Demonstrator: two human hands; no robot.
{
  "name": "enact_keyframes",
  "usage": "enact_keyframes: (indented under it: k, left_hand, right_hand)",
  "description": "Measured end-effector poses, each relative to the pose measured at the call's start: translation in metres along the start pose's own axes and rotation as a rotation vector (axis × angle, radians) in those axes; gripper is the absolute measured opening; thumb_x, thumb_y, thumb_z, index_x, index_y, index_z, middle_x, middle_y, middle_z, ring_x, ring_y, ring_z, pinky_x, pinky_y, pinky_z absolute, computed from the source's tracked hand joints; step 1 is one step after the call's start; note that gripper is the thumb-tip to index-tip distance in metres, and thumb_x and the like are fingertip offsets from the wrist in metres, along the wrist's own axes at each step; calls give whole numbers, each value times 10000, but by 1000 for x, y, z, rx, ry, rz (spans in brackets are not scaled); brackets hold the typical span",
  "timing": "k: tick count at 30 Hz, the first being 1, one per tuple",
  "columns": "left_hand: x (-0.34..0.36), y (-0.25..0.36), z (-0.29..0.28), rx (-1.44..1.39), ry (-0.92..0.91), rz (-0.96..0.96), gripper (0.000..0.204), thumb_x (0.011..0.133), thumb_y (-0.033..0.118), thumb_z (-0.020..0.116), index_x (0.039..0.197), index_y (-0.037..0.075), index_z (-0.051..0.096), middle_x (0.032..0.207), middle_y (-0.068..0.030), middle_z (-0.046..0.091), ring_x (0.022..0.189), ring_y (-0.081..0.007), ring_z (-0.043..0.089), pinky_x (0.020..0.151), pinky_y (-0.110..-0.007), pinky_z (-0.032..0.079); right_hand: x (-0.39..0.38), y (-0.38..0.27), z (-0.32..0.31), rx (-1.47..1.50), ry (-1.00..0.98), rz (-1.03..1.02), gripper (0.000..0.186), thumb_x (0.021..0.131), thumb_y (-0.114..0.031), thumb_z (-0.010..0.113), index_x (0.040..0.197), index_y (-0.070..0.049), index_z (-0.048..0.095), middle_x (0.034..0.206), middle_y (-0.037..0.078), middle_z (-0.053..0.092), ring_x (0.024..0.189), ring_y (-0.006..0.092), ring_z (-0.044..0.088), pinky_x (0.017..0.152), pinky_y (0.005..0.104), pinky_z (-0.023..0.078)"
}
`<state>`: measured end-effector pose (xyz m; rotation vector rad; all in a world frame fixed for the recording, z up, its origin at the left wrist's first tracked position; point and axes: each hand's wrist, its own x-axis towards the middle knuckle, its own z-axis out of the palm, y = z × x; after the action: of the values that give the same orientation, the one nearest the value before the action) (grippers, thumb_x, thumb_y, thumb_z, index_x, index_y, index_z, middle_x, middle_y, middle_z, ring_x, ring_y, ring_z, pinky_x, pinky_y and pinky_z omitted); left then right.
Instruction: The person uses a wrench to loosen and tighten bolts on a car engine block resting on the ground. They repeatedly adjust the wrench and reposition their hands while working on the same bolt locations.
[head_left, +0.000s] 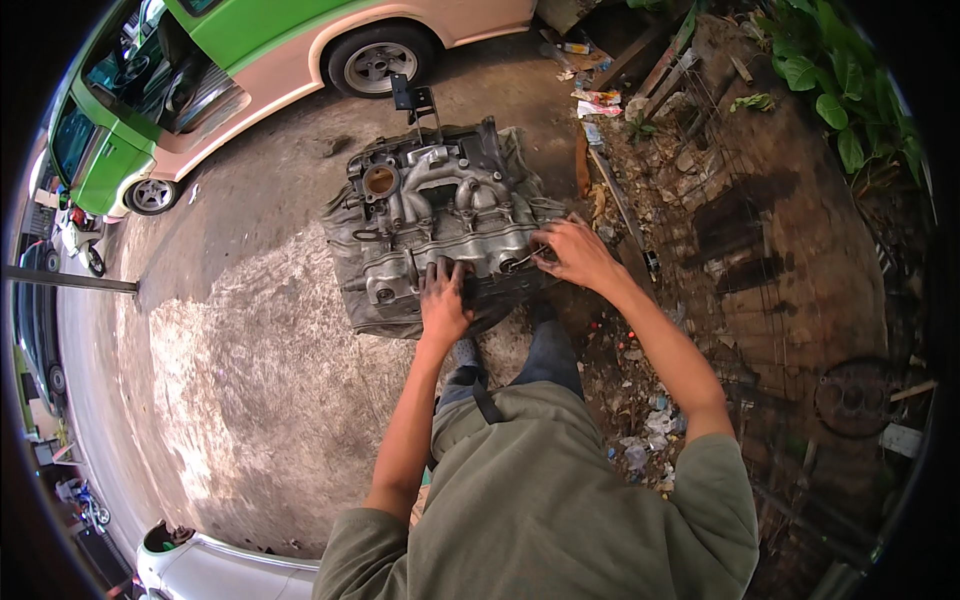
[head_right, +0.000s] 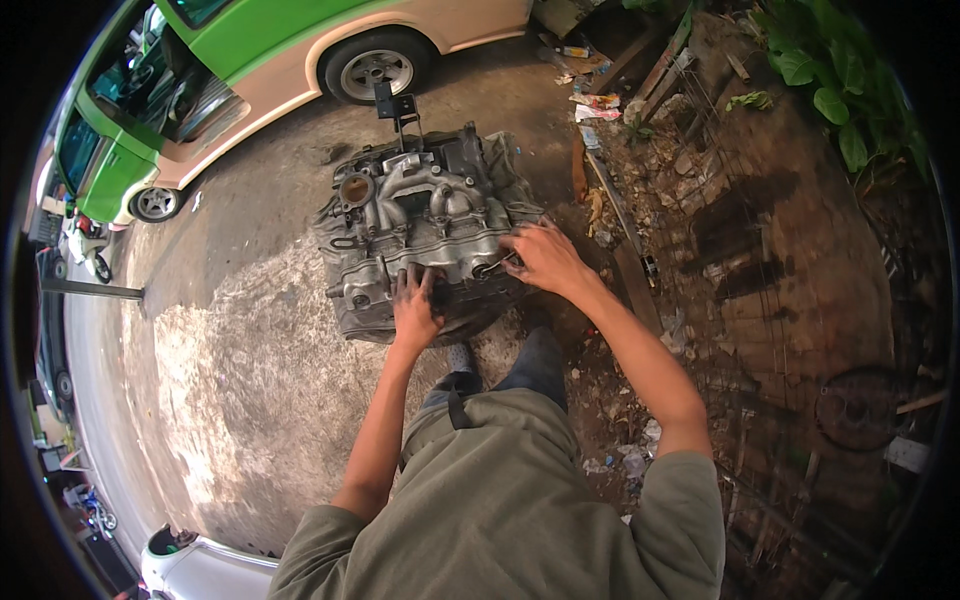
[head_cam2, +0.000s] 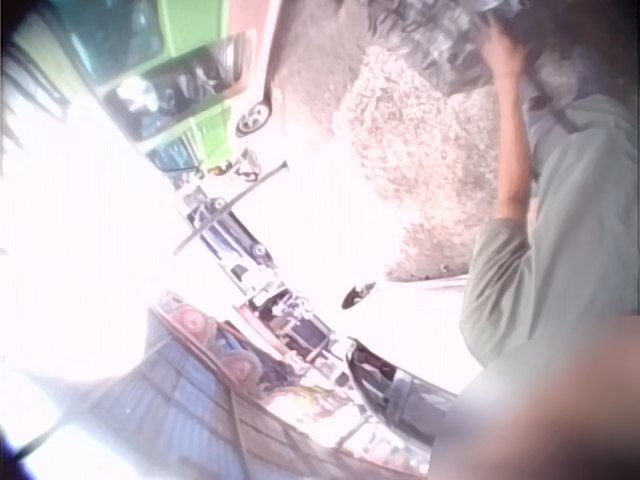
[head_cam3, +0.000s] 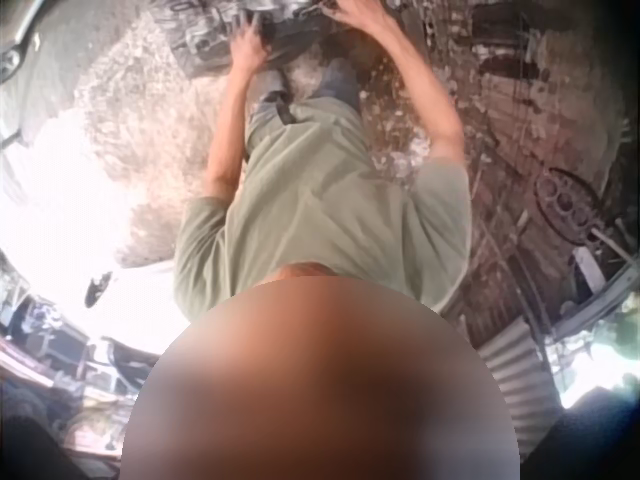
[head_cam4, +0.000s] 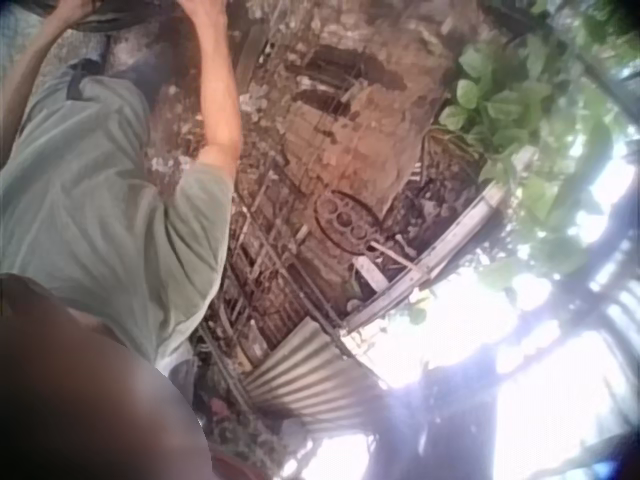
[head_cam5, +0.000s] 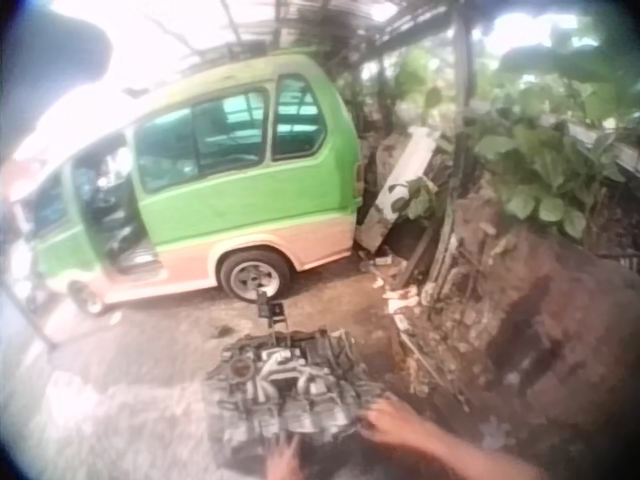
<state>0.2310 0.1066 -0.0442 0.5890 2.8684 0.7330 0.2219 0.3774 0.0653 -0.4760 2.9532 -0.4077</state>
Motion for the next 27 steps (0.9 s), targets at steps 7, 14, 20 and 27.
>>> enact_keyframes:
  k: [7,14,20,27]
  left_hand:
    - [-1,1,0,-24,20,11,945,628,157,845,1466,152,407,1516,-224,352,1409,-448,319,1166,-552,269]
    - [0,4,-5,13,-7,-4,938,614,146,844,1455,140,427,1500,-221,366,1393,-445,336,1160,-548,277]
    - [1,2,-2,-39,28,5,945,576,109,838,1435,139,445,1484,-221,365,1377,-486,332,1151,-570,273]
    - [0,-1,2,-47,-7,-8,998,587,130,837,1484,126,400,1528,-230,318,1415,-485,283,1176,-579,233]
  right_hand:
    - [17,-8,-6,-152,-59,-149,308,839,-219,714,1124,-108,673,974,115,675,1057,304,641,1067,547,412]
    - [21,-18,-9,-240,-101,-181,312,836,-157,691,1145,-117,665,1009,122,679,1077,310,643,1043,525,445]
    - [27,-24,-10,-266,-39,-279,246,803,-91,681,1048,-85,704,974,131,697,1051,312,657,1003,427,491]
    - [47,-33,-5,-278,-63,-306,113,741,-50,686,845,-29,725,873,160,707,945,329,694,889,439,548]
